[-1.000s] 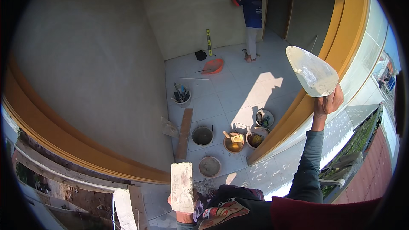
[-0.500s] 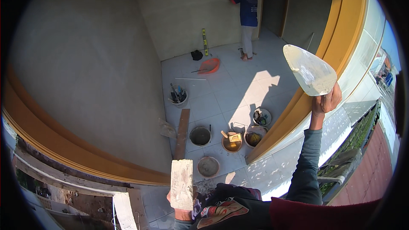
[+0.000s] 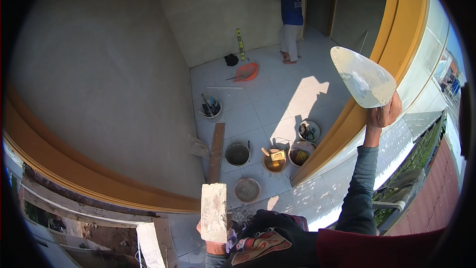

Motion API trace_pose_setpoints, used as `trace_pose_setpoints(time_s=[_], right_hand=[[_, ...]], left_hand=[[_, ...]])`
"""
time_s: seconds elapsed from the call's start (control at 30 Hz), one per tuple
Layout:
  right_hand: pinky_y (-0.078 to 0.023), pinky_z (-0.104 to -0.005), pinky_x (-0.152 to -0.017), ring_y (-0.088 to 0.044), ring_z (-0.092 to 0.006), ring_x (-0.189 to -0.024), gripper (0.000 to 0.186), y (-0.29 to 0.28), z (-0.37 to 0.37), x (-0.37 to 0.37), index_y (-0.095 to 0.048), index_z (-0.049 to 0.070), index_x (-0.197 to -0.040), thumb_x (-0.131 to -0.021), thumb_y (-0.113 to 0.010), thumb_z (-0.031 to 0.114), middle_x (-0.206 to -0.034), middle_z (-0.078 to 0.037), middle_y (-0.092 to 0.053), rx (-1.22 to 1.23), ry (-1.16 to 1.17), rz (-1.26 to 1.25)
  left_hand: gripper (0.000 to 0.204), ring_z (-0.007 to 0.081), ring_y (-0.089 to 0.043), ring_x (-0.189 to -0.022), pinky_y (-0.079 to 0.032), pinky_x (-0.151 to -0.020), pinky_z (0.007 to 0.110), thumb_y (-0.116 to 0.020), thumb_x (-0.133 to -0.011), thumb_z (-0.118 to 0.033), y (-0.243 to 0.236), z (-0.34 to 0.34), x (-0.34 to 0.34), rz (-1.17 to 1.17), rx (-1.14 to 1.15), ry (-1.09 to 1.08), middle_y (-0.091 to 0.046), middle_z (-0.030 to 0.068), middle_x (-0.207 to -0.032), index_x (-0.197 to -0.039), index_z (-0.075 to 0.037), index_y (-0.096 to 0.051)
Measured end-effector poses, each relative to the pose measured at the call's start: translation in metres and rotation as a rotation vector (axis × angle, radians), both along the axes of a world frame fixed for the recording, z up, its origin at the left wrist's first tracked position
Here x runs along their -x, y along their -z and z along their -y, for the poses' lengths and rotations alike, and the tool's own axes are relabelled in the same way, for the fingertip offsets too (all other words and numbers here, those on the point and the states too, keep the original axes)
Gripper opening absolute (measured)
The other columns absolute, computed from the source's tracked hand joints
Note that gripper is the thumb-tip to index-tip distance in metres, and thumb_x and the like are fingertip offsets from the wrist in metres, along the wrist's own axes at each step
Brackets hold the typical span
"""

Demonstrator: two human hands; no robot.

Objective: The person applies mortar to the side of a wall frame using a trowel and a wooden board. They smooth the material along the edge and press it into place.

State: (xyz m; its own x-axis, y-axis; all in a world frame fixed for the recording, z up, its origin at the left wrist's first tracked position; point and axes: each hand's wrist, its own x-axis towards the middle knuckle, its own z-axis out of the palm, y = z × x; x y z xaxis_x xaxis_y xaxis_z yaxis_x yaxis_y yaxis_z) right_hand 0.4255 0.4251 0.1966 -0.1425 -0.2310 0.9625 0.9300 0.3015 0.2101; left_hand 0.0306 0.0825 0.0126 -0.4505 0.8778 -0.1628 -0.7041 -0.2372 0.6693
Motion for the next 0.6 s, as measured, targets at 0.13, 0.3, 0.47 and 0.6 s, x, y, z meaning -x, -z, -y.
trace_pose_setpoints(time_s=[0.13,0.3,0.47,0.6], right_hand=[[-0.05,-0.0393,-0.075,-0.064,-0.0326,-0.087,0.036,-0.004,0.002,0.0,-0.067,-0.003,-0.099,-0.067,-0.08,0.005,-0.099,-0.015,-0.066,0.009,0.005,0.005],[-0.05,-0.0392,-0.075,-0.064,-0.0325,-0.087,0.037,-0.005,0.002,0.002,-0.067,-0.003,-0.099,-0.066,-0.081,0.005,-0.099,-0.015,-0.066,0.013,0.005,-0.008],[-0.05,-0.0387,-0.074,-0.064,-0.032,-0.088,0.039,-0.006,0.003,0.004,-0.067,-0.003,-0.1,-0.065,-0.082,0.005,-0.1,-0.014,-0.066,0.004,0.01,-0.004],[-0.05,-0.0387,-0.075,-0.064,-0.0318,-0.088,0.04,-0.004,0.002,0.002,-0.067,-0.002,-0.1,-0.064,-0.082,0.006,-0.1,-0.014,-0.066,0.013,0.012,-0.015]], left_hand=[[0.04,0.0249,-0.063,-0.069,-0.051,-0.051,0.033,-0.05,-0.089,-0.01,0.004,0.001,0.002,-0.369,0.103,-0.042,-0.066,0.0206,-0.104,-0.124,0.009,-0.053],[0.049,0.0257,-0.059,-0.067,-0.048,-0.051,0.034,-0.037,-0.093,-0.028,-0.005,0.001,-0.004,0.327,-0.167,0.074,-0.063,0.0221,-0.107,-0.128,0.005,-0.05],[0.049,0.0253,-0.058,-0.066,-0.046,-0.049,0.033,-0.037,-0.094,-0.027,0.001,0.002,-0.001,0.356,-0.164,0.09,-0.062,0.0222,-0.106,-0.129,0.005,-0.05],[0.049,0.0251,-0.058,-0.065,-0.046,-0.048,0.033,-0.036,-0.094,-0.028,-0.005,0.0,-0.004,0.381,-0.187,0.103,-0.063,0.0218,-0.105,-0.129,0.004,-0.051]])
